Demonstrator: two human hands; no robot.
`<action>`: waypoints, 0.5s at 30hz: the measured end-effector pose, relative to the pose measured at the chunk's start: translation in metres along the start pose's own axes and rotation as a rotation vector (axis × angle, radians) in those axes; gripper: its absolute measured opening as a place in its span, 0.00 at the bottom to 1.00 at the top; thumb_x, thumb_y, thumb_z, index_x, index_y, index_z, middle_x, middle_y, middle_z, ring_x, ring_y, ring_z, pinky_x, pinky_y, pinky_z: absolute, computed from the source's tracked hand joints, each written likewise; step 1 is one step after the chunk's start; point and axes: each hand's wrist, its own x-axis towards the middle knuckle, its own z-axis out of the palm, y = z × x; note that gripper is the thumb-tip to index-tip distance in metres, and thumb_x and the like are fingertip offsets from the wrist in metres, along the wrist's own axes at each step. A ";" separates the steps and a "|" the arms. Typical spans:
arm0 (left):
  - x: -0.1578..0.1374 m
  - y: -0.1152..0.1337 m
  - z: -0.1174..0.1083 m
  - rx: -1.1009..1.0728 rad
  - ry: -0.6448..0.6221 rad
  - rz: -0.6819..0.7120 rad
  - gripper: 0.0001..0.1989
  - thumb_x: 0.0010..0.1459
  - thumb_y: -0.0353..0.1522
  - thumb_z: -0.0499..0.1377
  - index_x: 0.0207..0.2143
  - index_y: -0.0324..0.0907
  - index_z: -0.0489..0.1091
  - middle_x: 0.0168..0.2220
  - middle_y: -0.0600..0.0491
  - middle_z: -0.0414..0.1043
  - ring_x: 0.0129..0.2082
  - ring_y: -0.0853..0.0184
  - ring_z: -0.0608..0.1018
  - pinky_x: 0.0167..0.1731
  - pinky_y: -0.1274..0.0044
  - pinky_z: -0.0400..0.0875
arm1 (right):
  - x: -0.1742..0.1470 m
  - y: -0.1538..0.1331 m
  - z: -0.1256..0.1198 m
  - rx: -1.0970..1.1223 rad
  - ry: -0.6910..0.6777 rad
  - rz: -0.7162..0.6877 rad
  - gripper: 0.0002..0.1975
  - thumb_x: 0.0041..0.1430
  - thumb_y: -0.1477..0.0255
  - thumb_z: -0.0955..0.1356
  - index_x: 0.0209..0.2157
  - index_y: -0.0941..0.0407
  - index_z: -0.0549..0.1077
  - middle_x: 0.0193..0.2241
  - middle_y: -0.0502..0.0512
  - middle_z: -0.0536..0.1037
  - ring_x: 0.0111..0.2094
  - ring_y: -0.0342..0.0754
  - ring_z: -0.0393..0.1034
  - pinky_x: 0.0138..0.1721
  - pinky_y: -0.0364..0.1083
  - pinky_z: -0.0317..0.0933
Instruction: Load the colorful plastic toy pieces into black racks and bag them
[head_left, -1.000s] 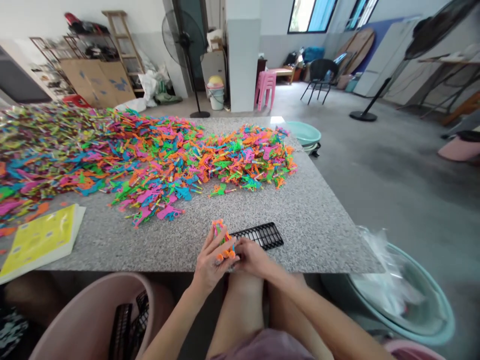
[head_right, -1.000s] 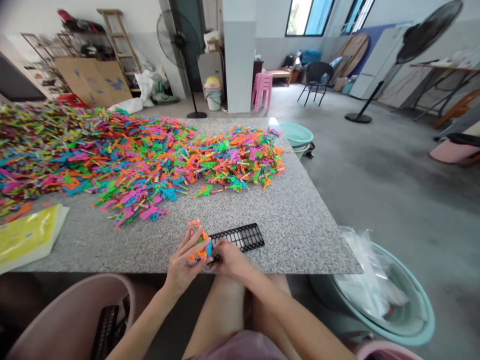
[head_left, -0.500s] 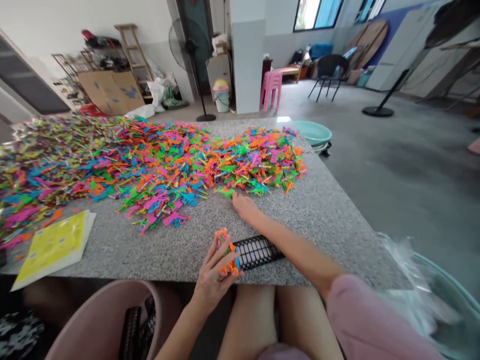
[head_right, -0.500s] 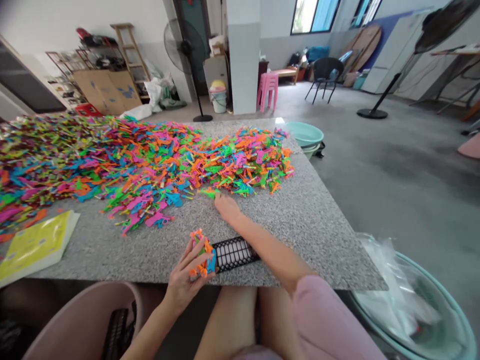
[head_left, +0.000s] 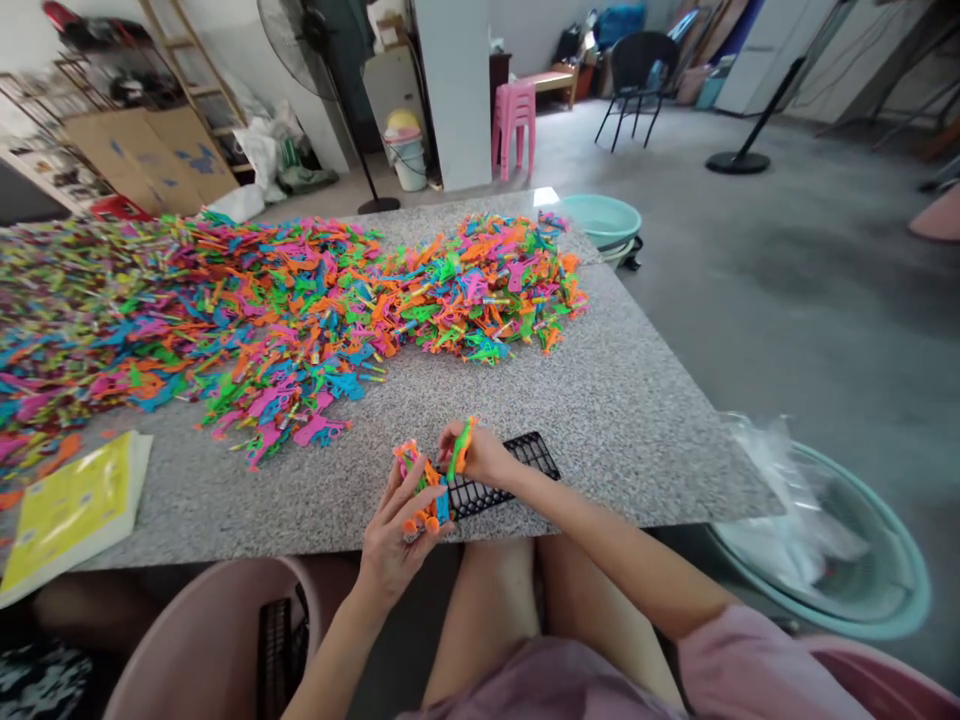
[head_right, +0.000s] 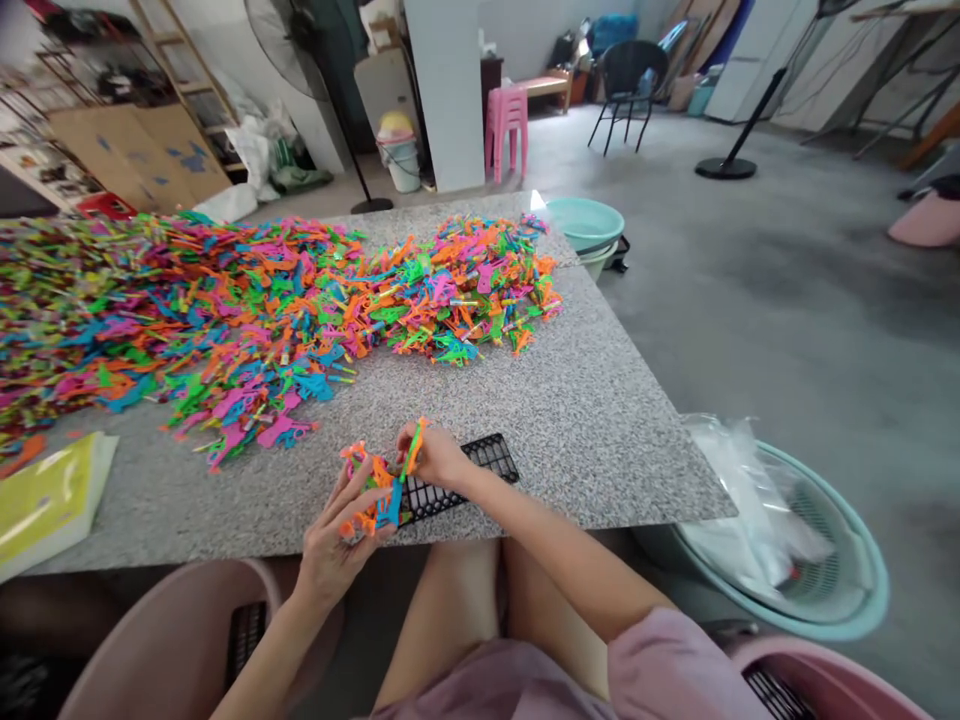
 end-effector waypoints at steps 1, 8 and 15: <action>0.000 0.000 0.000 -0.002 -0.004 0.001 0.15 0.61 0.36 0.62 0.50 0.43 0.72 0.63 0.44 0.62 0.65 0.52 0.61 0.61 0.60 0.64 | 0.003 -0.001 0.004 -0.007 -0.006 -0.004 0.08 0.48 0.80 0.70 0.31 0.56 0.71 0.27 0.47 0.76 0.29 0.42 0.70 0.32 0.40 0.59; 0.001 -0.001 0.001 -0.013 0.000 0.025 0.16 0.62 0.38 0.60 0.51 0.43 0.71 0.64 0.45 0.61 0.66 0.53 0.59 0.61 0.59 0.62 | 0.004 -0.011 0.004 -0.291 -0.115 -0.017 0.07 0.52 0.81 0.68 0.34 0.58 0.74 0.30 0.53 0.79 0.31 0.46 0.73 0.34 0.41 0.61; 0.001 0.000 0.005 -0.012 -0.008 0.006 0.14 0.63 0.38 0.60 0.50 0.43 0.72 0.63 0.44 0.63 0.68 0.51 0.53 0.60 0.58 0.64 | 0.007 -0.038 -0.003 -0.670 -0.218 0.049 0.14 0.61 0.72 0.64 0.48 0.58 0.73 0.36 0.62 0.81 0.39 0.55 0.76 0.38 0.47 0.66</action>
